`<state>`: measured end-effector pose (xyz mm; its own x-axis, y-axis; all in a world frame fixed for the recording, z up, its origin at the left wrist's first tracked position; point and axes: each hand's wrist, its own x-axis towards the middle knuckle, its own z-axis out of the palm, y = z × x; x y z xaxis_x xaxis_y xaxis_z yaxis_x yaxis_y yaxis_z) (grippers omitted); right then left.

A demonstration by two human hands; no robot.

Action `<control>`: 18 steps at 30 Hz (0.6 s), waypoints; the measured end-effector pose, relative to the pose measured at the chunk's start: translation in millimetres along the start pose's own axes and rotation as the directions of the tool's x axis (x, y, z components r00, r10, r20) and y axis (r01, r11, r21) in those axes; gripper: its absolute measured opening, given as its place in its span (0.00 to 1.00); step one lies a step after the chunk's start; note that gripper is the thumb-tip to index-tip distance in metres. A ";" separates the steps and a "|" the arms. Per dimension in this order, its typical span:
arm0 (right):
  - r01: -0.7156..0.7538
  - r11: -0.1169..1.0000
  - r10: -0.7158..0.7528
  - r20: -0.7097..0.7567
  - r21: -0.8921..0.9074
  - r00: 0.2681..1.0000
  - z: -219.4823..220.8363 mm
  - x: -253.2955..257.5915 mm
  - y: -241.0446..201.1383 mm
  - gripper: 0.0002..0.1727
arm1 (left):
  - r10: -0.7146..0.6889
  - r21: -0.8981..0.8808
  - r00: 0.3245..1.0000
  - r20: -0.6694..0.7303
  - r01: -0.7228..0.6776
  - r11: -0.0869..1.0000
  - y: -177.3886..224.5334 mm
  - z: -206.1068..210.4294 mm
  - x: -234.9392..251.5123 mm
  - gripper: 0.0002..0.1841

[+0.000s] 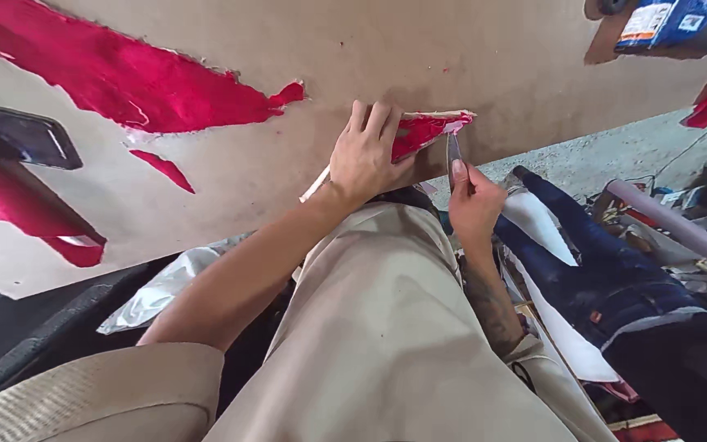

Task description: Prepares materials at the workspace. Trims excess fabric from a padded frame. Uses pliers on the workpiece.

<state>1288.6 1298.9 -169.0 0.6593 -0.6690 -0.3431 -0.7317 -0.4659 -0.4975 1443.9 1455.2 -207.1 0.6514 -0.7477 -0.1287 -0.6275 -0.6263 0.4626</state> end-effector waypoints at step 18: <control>-0.208 0.788 0.084 0.232 0.580 0.969 12.4 17.7 12.8 0.19 | -0.009 -0.061 0.997 0.081 0.014 0.998 -6.7 1.6 2.5 0.39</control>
<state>1293.0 1288.3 -191.4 0.6172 -0.5533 -0.5593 -0.6127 0.1079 -0.7829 1449.1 1457.1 -212.0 0.6207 -0.7572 -0.2034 -0.5910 -0.6223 0.5133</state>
